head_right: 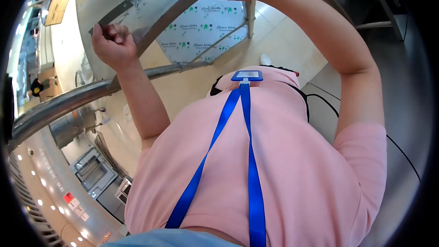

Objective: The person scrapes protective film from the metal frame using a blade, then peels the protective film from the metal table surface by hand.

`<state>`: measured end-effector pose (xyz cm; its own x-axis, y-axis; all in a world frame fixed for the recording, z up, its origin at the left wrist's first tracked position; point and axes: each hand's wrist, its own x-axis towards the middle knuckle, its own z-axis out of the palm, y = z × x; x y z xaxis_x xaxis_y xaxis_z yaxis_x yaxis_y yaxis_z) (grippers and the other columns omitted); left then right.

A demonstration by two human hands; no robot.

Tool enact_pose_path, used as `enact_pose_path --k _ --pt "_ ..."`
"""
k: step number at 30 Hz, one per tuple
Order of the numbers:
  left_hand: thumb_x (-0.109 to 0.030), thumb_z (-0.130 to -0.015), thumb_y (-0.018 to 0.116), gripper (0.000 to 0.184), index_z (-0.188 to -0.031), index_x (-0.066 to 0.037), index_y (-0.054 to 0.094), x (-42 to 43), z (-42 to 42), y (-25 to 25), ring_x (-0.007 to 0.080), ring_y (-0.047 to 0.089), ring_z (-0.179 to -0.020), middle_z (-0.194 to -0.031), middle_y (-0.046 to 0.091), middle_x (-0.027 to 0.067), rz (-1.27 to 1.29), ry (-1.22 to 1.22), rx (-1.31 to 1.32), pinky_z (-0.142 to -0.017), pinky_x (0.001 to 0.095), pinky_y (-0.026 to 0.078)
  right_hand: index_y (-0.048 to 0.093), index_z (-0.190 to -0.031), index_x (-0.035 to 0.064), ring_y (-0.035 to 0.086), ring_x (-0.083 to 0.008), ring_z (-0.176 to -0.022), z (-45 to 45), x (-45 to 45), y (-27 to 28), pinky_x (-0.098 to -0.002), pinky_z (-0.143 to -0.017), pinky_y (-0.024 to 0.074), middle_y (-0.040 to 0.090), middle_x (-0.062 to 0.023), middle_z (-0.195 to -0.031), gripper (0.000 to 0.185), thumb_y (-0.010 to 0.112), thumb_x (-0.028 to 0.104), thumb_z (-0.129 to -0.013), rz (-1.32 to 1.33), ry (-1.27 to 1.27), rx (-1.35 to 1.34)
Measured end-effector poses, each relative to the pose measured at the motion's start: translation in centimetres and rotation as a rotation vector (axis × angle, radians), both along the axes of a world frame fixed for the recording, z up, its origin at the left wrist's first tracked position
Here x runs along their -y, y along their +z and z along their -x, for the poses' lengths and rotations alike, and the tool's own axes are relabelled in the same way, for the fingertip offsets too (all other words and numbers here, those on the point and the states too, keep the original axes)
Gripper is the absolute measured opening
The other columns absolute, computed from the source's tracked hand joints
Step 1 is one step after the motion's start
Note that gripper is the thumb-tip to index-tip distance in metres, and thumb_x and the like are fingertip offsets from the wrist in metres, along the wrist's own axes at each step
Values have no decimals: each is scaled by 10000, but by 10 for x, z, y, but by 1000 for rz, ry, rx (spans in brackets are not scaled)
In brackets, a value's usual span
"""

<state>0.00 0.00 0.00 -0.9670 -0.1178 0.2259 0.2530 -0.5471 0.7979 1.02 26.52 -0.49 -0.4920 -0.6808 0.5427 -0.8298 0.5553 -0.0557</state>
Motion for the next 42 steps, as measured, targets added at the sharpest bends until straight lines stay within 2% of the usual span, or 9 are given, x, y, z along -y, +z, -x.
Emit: enact_pose_path --k 8,11,13,16,23,30,33,36,42 --pt "-170 -832 519 228 -636 -59 482 3 -11 7 80 332 -359 -487 428 5 180 -6 78 -347 207 243 534 -817 1 525 -349 -727 -2 27 23 -404 -626 420 524 -165 -770 110 560 101 -780 446 -230 46" --pt "-156 -841 526 198 -670 -57 510 -11 -27 10 62 388 -384 -511 469 -3 643 22 -52 -355 187 278 521 -932 20 537 -271 -724 -37 41 13 -354 -644 443 547 -126 -808 261 578 212 -766 900 -353 438" --pt "-125 -834 544 166 -692 -38 543 -20 -31 13 52 417 -438 -537 493 -14 802 -34 -140 -404 185 311 507 -1092 64 532 -133 -769 -72 53 -30 -261 -694 454 568 -49 -895 500 559 466 -800 1105 -387 925" --pt "-110 -813 567 159 -689 -12 550 -44 -34 21 59 382 -464 -516 471 -19 1032 -29 -363 -436 214 318 521 -1000 12 535 -84 -760 -91 75 -46 -218 -692 445 568 -44 -862 321 509 307 -876 1651 -27 1487" --pt "-108 -792 576 180 -651 -23 502 -82 -27 26 125 406 -415 -493 478 48 1445 -97 -572 -423 257 343 518 -871 37 510 -85 -648 -66 87 -96 -210 -633 450 547 -24 -761 130 506 166 -880 2103 464 1573" --pt "-147 -808 551 212 -641 -34 485 -89 -25 25 238 427 -400 -485 454 93 1714 10 -735 -411 303 349 512 -853 34 503 -106 -675 -54 104 -101 -224 -647 433 540 -36 -764 105 499 136 -878 2319 625 1573" --pt "-156 -813 554 225 -639 -33 483 -98 -24 32 244 430 -400 -486 460 100 1706 -2 -671 -411 310 348 514 -846 32 504 -106 -668 -50 96 -98 -228 -643 436 540 -37 -752 107 504 135 -875 2325 666 1506" --pt "-171 -835 543 202 -719 -5 544 -104 -26 37 133 451 -466 -545 528 76 1734 -8 -641 -462 269 373 518 -842 30 508 -110 -664 -52 88 -91 -231 -638 437 542 -39 -740 109 504 133 -875 2375 678 1460" --pt "-171 -835 543 200 -720 -8 543 -116 -26 43 138 448 -467 -547 525 81 1771 27 -644 -461 272 371 524 -864 22 513 -115 -661 -53 77 -85 -231 -634 440 552 -47 -753 113 509 134 -872 2348 584 1424"
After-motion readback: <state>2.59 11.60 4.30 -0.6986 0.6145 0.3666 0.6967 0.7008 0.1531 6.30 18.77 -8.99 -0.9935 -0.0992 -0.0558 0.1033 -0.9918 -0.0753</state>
